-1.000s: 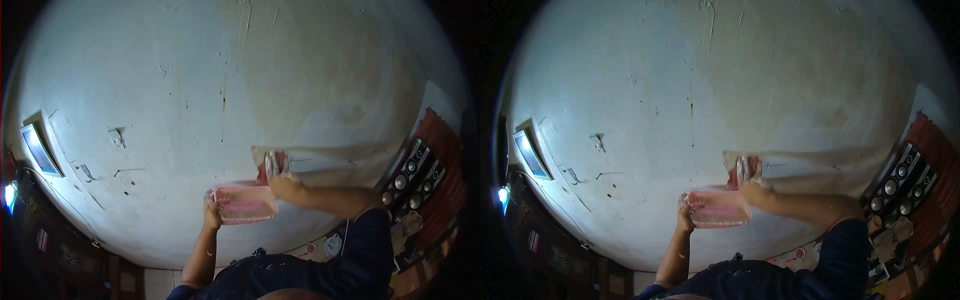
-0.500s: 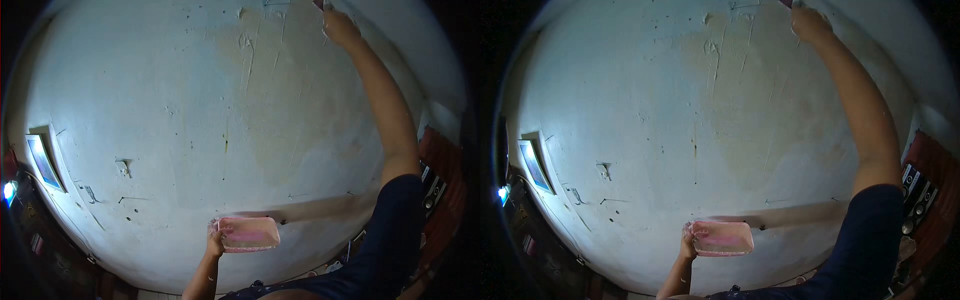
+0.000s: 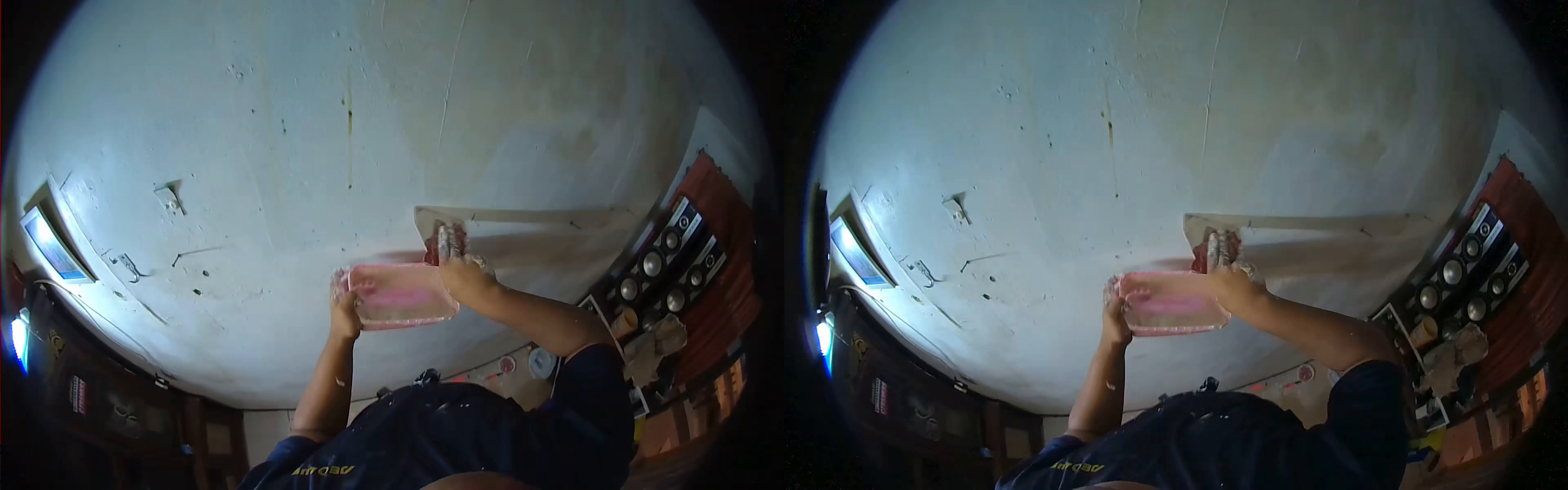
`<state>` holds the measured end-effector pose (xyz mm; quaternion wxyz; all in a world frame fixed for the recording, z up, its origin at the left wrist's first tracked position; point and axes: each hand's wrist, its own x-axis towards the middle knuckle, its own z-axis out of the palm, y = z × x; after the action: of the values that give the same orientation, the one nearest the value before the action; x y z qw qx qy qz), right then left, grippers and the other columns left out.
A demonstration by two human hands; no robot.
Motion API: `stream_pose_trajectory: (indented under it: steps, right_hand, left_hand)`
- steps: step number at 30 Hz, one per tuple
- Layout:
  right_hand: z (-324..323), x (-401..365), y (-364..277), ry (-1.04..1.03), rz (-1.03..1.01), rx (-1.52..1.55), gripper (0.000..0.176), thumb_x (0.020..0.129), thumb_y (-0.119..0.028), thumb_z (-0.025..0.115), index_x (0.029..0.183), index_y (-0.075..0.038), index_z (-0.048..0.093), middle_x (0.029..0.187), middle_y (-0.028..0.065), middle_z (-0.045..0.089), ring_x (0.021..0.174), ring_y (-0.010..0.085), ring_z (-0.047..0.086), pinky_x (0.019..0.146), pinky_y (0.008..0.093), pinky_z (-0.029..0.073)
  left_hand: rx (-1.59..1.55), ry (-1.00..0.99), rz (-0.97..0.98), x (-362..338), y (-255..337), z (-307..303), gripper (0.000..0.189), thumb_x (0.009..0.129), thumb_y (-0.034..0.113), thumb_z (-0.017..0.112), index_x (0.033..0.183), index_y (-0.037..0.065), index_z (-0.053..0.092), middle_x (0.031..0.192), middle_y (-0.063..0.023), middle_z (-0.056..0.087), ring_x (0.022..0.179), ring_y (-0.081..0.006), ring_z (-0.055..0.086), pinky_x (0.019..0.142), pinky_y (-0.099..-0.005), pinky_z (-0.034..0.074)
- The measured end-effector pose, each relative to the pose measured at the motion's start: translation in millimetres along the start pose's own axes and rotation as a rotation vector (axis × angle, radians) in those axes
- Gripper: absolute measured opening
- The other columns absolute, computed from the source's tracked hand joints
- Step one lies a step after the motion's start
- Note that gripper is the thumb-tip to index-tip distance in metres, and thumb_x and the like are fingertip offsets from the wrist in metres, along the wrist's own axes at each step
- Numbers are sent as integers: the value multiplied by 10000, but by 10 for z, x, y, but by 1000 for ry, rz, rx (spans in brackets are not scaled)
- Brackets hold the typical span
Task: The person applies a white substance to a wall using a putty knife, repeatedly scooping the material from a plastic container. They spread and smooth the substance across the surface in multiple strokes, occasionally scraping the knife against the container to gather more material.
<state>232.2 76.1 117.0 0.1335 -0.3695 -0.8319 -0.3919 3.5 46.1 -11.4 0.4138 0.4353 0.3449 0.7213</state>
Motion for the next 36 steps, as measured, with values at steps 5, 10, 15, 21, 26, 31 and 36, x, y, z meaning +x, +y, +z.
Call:
stream_pose_trajectory:
  steps: [5, 10, 15, 21, 26, 31, 36]
  right_hand:
    - [-144, 3, 499, -390, 293, 1371, 311, 807, -84, 542, 1099, 12, 493, 864, 132, 617, 669, 222, 620, 587, 330, 544]
    - [-282, -14, 765, -416, 557, 2026, 326, 901, -157, 507, 1172, 14, 448, 962, 104, 579, 731, 174, 610, 567, 339, 570]
    - [-563, 8, 224, -541, 25, 1362, 262, 812, -99, 547, 1060, -14, 525, 798, 152, 625, 666, 273, 626, 591, 381, 533]
    - [-827, -51, -185, -583, -549, 593, 428, 724, -99, 556, 1108, 80, 490, 671, 201, 608, 650, 338, 630, 598, 435, 501]
    - [-927, -83, 61, -631, -641, 616, 316, 720, -61, 552, 1002, 76, 511, 711, 181, 624, 663, 335, 635, 623, 419, 511]
    - [-747, -87, 546, -713, -541, 825, 321, 756, -91, 583, 1055, 10, 523, 727, 176, 618, 678, 307, 622, 609, 414, 489]
    - [-68, -509, 915, -706, 21, 1547, 262, 840, -106, 565, 1072, 1, 507, 802, 127, 624, 707, 217, 628, 575, 366, 519]
  left_hand:
    - [-66, -40, 69, 37, 223, 99, 322, 801, 146, 392, 895, -15, 655, 1151, -159, 524, 1072, -290, 461, 947, -367, 338]
    - [252, 12, 267, 0, 645, 90, 323, 758, 65, 375, 940, -38, 620, 1128, -151, 539, 1055, -292, 476, 928, -374, 359]
    - [865, -60, 625, 3, 603, -78, 416, 735, 29, 351, 1116, -41, 504, 1101, -138, 541, 1009, -260, 514, 893, -349, 399]
    - [23, 71, 99, -124, 733, 195, 376, 759, 17, 355, 1125, -33, 426, 1052, -135, 536, 939, -195, 530, 824, -298, 431]
    - [65, 55, 100, -157, 501, 156, 406, 764, 22, 340, 1165, -24, 380, 1030, -136, 537, 879, -183, 531, 772, -281, 440]
    - [-33, 93, 6, -210, 536, 220, 424, 746, 21, 343, 1169, 2, 372, 1045, -143, 533, 891, -197, 546, 772, -299, 459]
    - [-167, 88, -105, -156, 480, 194, 430, 748, 23, 356, 1177, 21, 372, 1058, -136, 531, 959, -227, 552, 817, -359, 485]
